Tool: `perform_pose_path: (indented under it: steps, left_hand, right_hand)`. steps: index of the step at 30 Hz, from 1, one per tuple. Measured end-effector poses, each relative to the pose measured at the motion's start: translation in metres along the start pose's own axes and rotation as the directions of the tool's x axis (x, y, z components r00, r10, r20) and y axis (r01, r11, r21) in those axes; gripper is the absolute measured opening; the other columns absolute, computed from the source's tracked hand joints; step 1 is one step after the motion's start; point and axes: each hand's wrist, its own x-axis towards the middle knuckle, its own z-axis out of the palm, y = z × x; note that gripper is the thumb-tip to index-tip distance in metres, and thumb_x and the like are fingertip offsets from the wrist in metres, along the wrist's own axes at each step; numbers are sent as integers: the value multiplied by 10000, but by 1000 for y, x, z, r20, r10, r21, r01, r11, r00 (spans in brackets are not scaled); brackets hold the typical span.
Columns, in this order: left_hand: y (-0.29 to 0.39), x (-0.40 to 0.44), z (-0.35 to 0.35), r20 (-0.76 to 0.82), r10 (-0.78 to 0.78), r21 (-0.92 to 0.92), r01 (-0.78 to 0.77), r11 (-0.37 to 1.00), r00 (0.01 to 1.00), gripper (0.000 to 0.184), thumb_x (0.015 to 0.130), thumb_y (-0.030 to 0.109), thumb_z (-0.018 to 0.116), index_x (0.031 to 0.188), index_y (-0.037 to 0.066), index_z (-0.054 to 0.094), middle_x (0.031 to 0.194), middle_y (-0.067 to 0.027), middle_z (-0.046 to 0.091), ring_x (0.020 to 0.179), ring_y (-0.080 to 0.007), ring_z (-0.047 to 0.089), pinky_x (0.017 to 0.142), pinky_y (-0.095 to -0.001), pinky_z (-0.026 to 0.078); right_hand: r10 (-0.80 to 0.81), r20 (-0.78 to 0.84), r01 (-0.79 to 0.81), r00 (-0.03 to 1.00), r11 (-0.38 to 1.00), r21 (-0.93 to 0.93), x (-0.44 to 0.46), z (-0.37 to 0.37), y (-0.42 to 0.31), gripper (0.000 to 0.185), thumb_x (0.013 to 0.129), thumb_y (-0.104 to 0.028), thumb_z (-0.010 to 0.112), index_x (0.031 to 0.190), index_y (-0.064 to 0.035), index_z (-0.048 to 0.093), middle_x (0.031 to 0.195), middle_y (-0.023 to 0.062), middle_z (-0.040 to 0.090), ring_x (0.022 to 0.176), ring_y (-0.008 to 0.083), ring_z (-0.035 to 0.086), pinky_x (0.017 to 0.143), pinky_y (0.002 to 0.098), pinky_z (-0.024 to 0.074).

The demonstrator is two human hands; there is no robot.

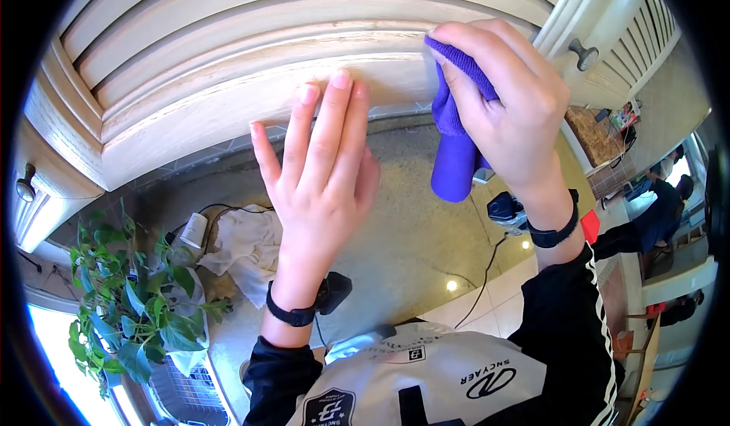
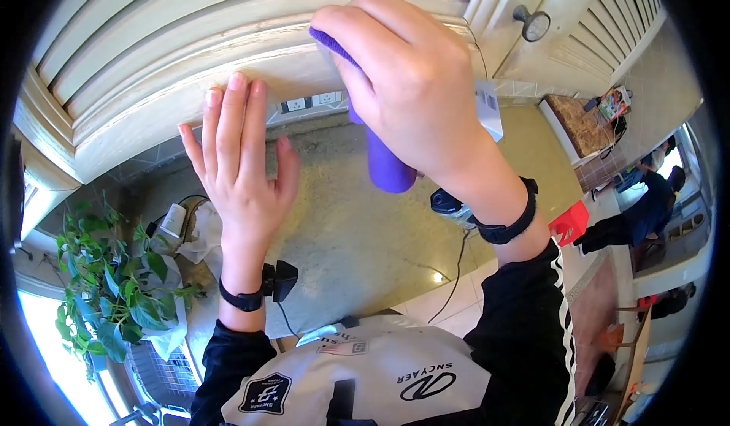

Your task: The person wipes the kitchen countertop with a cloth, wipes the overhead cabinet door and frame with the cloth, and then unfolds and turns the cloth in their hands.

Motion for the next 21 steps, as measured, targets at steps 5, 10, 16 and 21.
perform_pose_path:
  steps: [5, 10, 16, 21]
  left_hand:
    - [-9, 0, -7, 0, -56, -17, 56, 998, 998, 527, 741, 126, 565, 1260, 57, 512, 1361, -114, 435, 1291, -273, 366, 1106, -452, 97]
    - [-13, -7, -6, -125, -227, -163, 206, 965, 966, 450, 756, 137, 544, 1187, 12, 562, 1315, -183, 461, 1253, -305, 410, 1086, -446, 199]
    - [-24, -2, -12, -193, -189, -140, 164, 976, 963, 510, 717, 64, 563, 1226, 46, 558, 1330, -174, 401, 1228, -335, 402, 1050, -433, 254]
    - [-31, -12, -6, -175, -161, -44, 156, 987, 971, 508, 696, 64, 571, 1202, 107, 594, 1325, -153, 380, 1234, -327, 384, 1058, -433, 254]
  right_hand:
    - [5, 68, -8, 998, 999, 48, 18, 15, -18, 206, 676, 46, 689, 863, -20, 634, 784, 89, 614, 637, 227, 598, 573, 275, 480]
    - [-140, 6, 137, 990, 977, 163, 42, 56, -53, 174, 553, -154, 641, 656, -43, 554, 631, 48, 487, 583, 199, 551, 489, 286, 457]
    - [-53, 21, 50, 998, 989, 141, 29, 35, -35, 186, 667, -21, 698, 838, -61, 636, 738, 61, 605, 621, 204, 597, 551, 269, 471]
    - [309, 194, -272, 931, 942, -196, 27, 4, -44, 196, 766, -66, 698, 927, -41, 589, 763, 91, 628, 645, 163, 619, 606, 263, 481]
